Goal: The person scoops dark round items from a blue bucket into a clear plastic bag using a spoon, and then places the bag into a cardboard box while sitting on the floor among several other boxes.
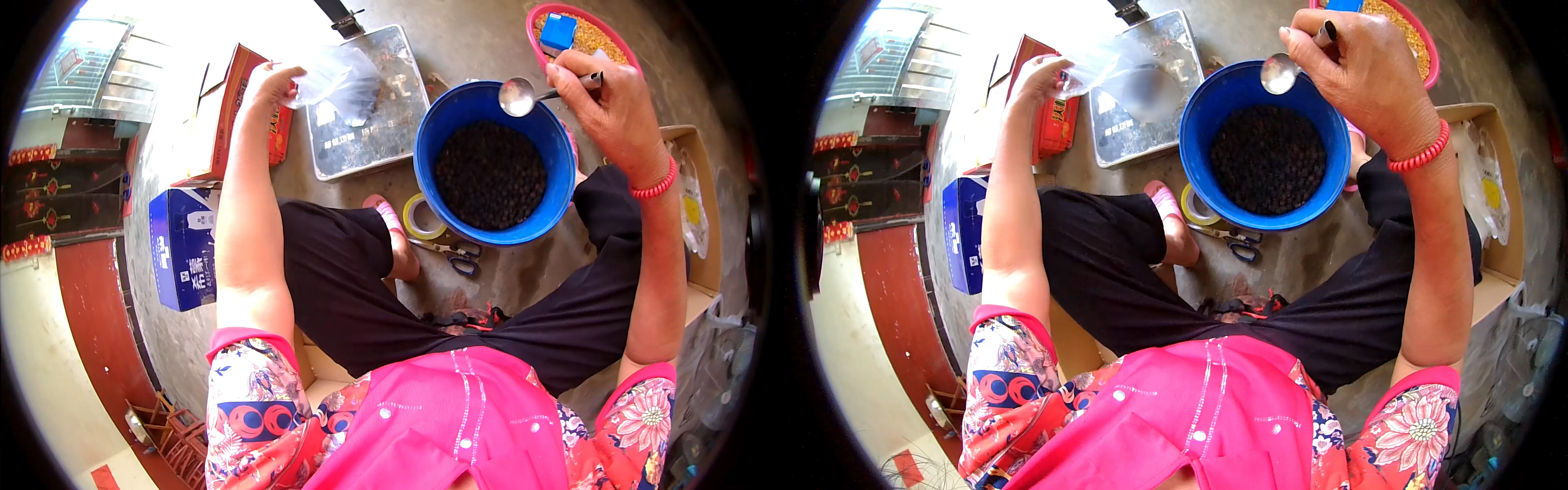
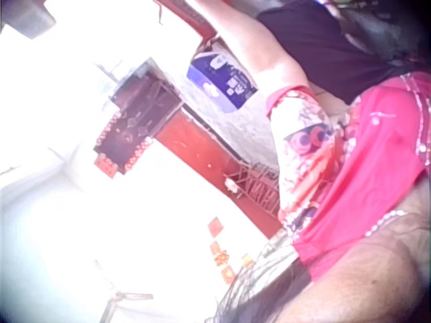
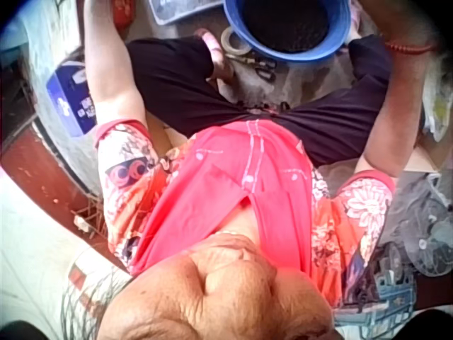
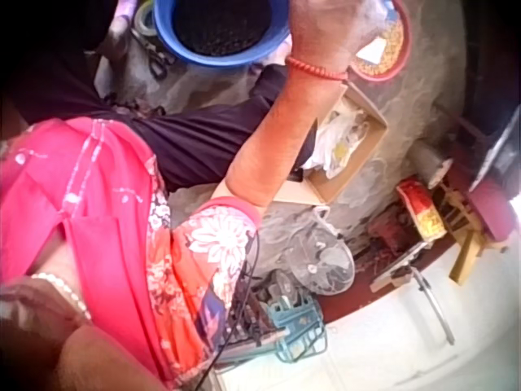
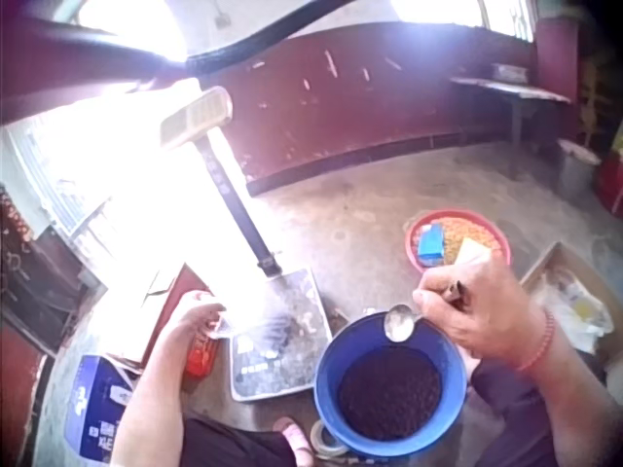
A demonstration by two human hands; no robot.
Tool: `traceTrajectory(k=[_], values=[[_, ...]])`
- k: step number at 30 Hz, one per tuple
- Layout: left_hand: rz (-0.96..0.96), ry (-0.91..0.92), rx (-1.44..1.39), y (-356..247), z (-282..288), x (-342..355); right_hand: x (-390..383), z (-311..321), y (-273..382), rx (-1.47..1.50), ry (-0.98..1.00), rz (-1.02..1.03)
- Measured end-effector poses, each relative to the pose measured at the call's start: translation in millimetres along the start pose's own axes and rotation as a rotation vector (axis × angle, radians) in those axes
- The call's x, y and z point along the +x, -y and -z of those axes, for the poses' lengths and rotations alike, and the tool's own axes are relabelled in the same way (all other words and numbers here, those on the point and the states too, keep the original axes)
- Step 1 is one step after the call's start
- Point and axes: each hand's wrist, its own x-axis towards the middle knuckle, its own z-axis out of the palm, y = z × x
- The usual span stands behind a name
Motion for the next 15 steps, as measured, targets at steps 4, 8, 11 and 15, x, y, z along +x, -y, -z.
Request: traceTrajectory(k=[4,8,11,15], values=[[-0.027,-0.014,0.278,17,6,0,4,-16,3,0.254,-0.047,0.077],[-0.087,0.025,0.200,10,-2,-2,6,-29,18,0.468,-0.015,0.073],[-0.131,0.045,0.156,0,-4,-14,11,-43,22,0.478,-0.019,0.110],[-0.150,0.144,0.151,-10,-5,-23,18,-60,32,0.452,-0.057,0.140]])
